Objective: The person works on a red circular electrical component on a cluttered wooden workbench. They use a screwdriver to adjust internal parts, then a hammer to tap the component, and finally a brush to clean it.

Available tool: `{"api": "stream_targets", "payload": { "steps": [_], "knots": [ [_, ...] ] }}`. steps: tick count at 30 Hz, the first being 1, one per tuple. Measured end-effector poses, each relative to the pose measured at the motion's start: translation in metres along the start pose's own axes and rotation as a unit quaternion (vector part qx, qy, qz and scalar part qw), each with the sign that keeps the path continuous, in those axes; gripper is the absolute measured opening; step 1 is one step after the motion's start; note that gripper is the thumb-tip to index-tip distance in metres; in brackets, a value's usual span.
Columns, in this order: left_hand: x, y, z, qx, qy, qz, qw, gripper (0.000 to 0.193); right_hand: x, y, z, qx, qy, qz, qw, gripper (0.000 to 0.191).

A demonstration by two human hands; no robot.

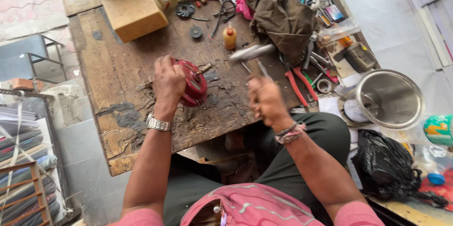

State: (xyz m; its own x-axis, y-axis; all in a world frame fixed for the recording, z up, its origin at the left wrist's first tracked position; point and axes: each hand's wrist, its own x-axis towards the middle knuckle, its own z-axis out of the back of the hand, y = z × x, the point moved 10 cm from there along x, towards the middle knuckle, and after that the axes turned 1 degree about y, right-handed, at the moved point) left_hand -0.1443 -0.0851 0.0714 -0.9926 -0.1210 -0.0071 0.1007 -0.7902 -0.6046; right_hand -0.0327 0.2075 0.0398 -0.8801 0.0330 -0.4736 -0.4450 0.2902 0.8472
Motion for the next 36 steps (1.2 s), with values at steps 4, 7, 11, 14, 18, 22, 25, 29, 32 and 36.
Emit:
{"api": "stream_targets", "payload": {
  "steps": [4,7,11,14,18,22,25,29,32,36],
  "knots": [
    [-0.002,-0.015,0.014,0.001,-0.077,-0.091,0.993,0.042,-0.003,0.062,0.052,0.212,-0.092,0.254,0.939,0.030],
    [0.003,-0.018,0.004,0.013,-0.036,-0.061,0.997,0.042,-0.009,0.063,0.047,0.219,-0.117,0.316,0.916,0.043],
    [0.009,-0.029,-0.001,0.054,0.011,-0.046,0.997,0.036,0.003,-0.019,-0.032,0.002,0.113,-0.087,0.990,0.014],
    [0.007,-0.034,0.000,0.059,0.019,-0.047,0.997,0.031,0.005,0.016,0.004,-0.012,-0.028,0.022,0.999,0.030],
    [0.008,-0.029,0.003,0.026,0.023,-0.036,0.999,0.029,-0.001,0.058,0.036,0.245,-0.095,0.198,0.944,0.021],
    [0.013,-0.024,0.006,0.080,0.030,-0.008,0.996,0.026,0.007,0.010,-0.008,0.161,-0.018,0.036,0.986,0.028],
    [0.007,-0.027,0.006,0.081,0.060,0.005,0.995,0.027,-0.005,-0.042,-0.053,-0.010,0.128,-0.127,0.984,0.027],
    [-0.007,-0.029,0.016,0.033,0.072,0.035,0.996,0.039,-0.003,-0.027,-0.047,-0.068,0.119,-0.038,0.990,0.024],
    [-0.003,-0.036,0.026,0.038,0.050,0.015,0.998,0.046,0.002,-0.015,-0.023,-0.044,0.052,-0.032,0.997,0.023],
    [0.006,-0.031,0.035,-0.073,0.004,-0.004,0.997,0.058,0.008,-0.008,0.002,-0.026,-0.024,-0.030,0.999,0.028]
  ]
}}
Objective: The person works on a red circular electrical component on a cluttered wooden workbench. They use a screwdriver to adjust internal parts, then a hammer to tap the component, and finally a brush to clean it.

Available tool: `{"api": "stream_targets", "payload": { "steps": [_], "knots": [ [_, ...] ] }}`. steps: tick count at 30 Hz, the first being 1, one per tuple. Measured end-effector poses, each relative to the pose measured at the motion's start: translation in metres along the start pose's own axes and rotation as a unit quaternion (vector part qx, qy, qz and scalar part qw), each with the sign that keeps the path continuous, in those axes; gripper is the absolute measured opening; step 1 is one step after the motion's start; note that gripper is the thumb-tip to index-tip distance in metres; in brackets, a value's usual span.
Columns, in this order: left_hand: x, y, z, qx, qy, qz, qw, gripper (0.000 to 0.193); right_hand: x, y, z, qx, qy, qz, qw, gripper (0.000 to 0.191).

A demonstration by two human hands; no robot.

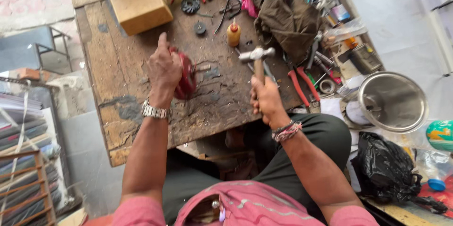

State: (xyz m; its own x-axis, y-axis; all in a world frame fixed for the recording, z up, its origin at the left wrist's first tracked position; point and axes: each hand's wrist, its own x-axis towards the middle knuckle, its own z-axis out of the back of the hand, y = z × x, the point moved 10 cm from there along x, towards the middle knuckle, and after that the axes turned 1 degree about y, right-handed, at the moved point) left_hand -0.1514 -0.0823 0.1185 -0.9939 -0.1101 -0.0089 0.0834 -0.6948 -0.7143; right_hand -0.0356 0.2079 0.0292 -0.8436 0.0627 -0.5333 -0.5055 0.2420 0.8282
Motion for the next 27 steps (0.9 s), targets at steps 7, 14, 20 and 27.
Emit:
{"api": "stream_targets", "payload": {
  "steps": [7,14,20,27],
  "knots": [
    [-0.075,-0.018,0.001,0.008,-0.208,-0.223,0.952,0.059,0.004,0.008,-0.003,0.041,0.018,0.049,0.998,0.026],
    [-0.049,0.014,-0.047,0.064,-0.041,-0.161,0.984,0.046,-0.001,0.006,-0.009,0.025,0.022,0.026,0.999,0.028],
    [-0.083,0.057,-0.074,0.028,-0.007,-0.077,0.997,0.044,-0.002,0.013,0.002,0.028,-0.002,0.048,0.998,0.028],
    [-0.079,0.080,-0.076,-0.107,0.112,0.100,0.983,0.079,-0.004,0.018,-0.003,0.062,0.035,0.052,0.996,0.032]
  ]
}}
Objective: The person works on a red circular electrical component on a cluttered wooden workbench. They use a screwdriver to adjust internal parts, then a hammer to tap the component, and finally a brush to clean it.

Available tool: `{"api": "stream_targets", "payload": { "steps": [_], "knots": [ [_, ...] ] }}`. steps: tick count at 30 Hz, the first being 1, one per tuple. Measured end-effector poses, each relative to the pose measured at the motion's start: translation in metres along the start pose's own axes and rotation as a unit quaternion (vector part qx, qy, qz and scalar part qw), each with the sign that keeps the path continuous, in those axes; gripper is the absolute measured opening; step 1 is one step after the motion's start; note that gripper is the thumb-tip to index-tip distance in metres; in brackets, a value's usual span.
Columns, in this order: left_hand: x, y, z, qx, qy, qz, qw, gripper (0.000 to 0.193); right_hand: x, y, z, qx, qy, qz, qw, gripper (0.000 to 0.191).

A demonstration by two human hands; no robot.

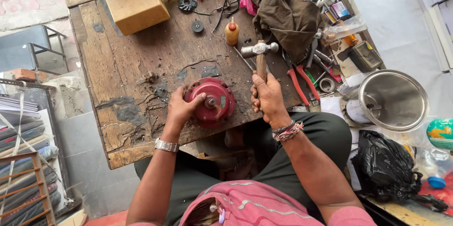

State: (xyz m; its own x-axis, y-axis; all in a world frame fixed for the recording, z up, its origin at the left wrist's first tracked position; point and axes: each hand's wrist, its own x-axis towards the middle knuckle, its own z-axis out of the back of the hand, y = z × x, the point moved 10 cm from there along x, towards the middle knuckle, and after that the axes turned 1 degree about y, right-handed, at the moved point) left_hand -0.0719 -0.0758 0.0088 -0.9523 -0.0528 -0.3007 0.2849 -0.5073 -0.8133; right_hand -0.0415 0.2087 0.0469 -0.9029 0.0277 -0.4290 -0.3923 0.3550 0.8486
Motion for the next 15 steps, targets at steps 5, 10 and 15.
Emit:
{"api": "stream_targets", "payload": {
  "steps": [5,10,15],
  "knots": [
    [-0.015,-0.008,-0.004,-0.048,0.012,0.085,0.995,0.071,0.001,0.000,0.002,0.013,-0.008,-0.008,1.000,0.033],
    [-0.005,-0.052,0.016,0.073,-0.057,-0.005,0.996,0.064,0.004,0.006,0.005,0.027,-0.013,0.011,0.999,0.032],
    [0.001,-0.123,0.043,0.253,-0.237,-0.180,0.921,0.068,0.004,0.004,0.004,0.027,-0.021,0.018,0.999,0.032]
  ]
}}
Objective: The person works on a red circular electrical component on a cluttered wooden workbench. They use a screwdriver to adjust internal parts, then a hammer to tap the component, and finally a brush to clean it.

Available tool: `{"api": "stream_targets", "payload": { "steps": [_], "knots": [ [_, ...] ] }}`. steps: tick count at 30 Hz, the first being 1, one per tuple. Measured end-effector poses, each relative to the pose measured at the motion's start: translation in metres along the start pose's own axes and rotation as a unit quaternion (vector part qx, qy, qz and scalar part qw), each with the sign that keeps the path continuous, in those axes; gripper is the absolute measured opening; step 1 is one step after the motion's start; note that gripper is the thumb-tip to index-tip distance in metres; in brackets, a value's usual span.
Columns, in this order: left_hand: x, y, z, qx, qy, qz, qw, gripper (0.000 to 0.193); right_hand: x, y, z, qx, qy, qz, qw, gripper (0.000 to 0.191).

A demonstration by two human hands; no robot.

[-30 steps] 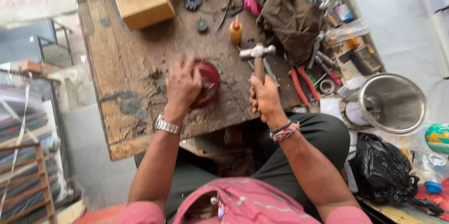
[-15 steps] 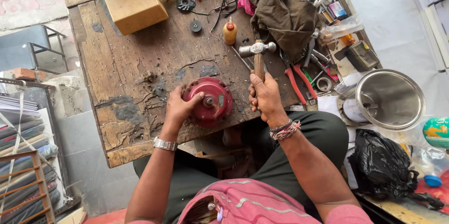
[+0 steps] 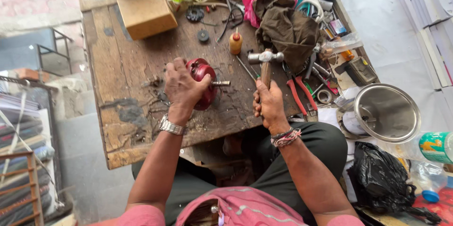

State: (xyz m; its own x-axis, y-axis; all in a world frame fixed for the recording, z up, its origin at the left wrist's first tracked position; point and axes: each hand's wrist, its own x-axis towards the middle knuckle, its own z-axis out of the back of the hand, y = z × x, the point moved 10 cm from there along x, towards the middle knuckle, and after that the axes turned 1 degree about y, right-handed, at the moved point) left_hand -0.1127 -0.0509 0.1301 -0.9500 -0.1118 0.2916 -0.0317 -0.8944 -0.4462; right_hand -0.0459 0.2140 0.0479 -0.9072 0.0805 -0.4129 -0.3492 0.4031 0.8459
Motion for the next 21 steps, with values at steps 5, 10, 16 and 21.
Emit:
{"api": "stream_targets", "payload": {
  "steps": [5,10,16,21],
  "knots": [
    [0.012,-0.034,-0.015,0.039,-0.015,-0.078,0.996,0.068,-0.004,-0.014,-0.005,-0.015,0.011,-0.026,0.999,0.032],
    [0.017,-0.012,-0.054,-0.049,0.173,0.048,0.983,0.073,-0.009,0.015,0.026,0.042,-0.051,0.036,0.997,0.031],
    [0.023,-0.006,-0.042,-0.050,0.203,0.078,0.975,0.065,-0.025,0.074,0.067,0.233,-0.133,0.244,0.932,0.027],
    [0.020,-0.002,-0.046,-0.072,0.228,0.096,0.966,0.051,-0.010,-0.018,-0.003,-0.084,0.071,-0.057,0.992,0.025]
  ]
}}
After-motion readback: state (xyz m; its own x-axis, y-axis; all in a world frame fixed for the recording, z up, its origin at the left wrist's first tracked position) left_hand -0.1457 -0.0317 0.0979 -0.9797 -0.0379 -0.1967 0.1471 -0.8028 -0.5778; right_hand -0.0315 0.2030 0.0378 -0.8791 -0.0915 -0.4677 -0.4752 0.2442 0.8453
